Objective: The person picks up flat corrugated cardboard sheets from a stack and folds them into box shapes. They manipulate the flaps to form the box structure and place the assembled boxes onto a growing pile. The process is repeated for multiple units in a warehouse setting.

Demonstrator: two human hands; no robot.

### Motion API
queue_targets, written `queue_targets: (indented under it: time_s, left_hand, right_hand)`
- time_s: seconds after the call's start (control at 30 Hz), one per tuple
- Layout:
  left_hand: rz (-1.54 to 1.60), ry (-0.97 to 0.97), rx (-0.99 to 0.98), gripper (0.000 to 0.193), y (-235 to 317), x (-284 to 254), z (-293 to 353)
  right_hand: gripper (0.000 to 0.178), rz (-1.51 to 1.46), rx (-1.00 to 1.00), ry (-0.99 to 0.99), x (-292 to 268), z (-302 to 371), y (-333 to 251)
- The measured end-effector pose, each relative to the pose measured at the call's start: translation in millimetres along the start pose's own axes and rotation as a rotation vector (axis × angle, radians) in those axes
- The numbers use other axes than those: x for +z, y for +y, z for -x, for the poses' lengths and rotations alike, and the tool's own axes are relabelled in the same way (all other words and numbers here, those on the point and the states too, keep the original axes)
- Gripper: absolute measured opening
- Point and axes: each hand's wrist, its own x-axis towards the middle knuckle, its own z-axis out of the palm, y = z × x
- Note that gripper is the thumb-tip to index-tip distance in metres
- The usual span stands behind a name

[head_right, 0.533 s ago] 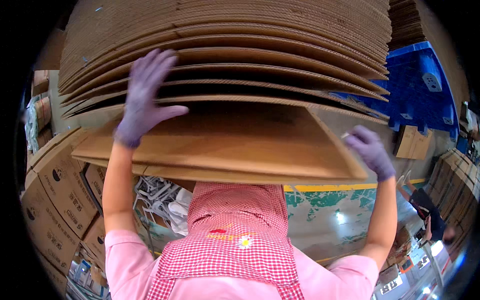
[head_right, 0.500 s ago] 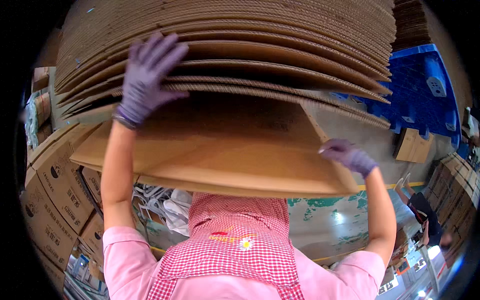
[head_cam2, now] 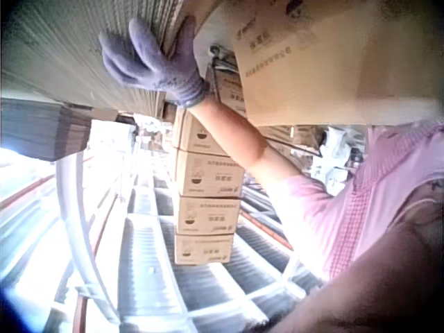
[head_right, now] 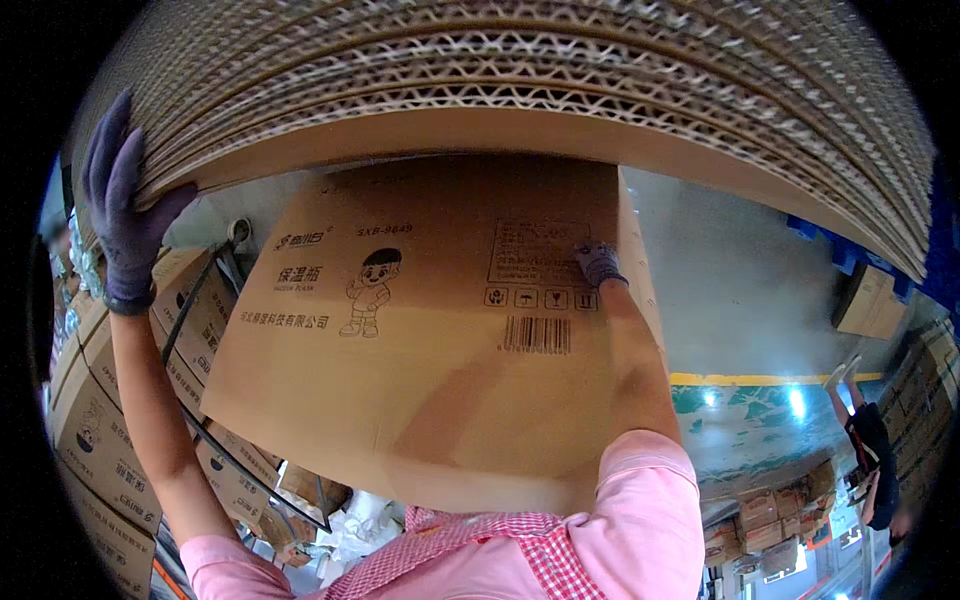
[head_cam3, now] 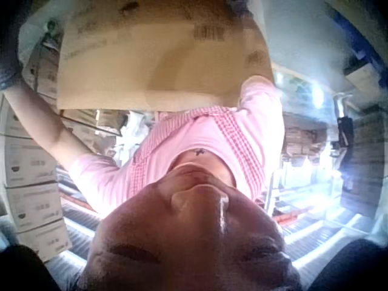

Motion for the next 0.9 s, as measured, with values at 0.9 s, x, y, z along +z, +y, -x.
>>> queue_targets:
  time_s: [0.9]
  left_hand:
    - [0.01, -0.102, -0.04, 0.055, 87.3, -23.2, 21.8]
  right_hand:
    - [0.045, -0.204, -0.301, -0.418, -149.7, 108.3, -61.6]
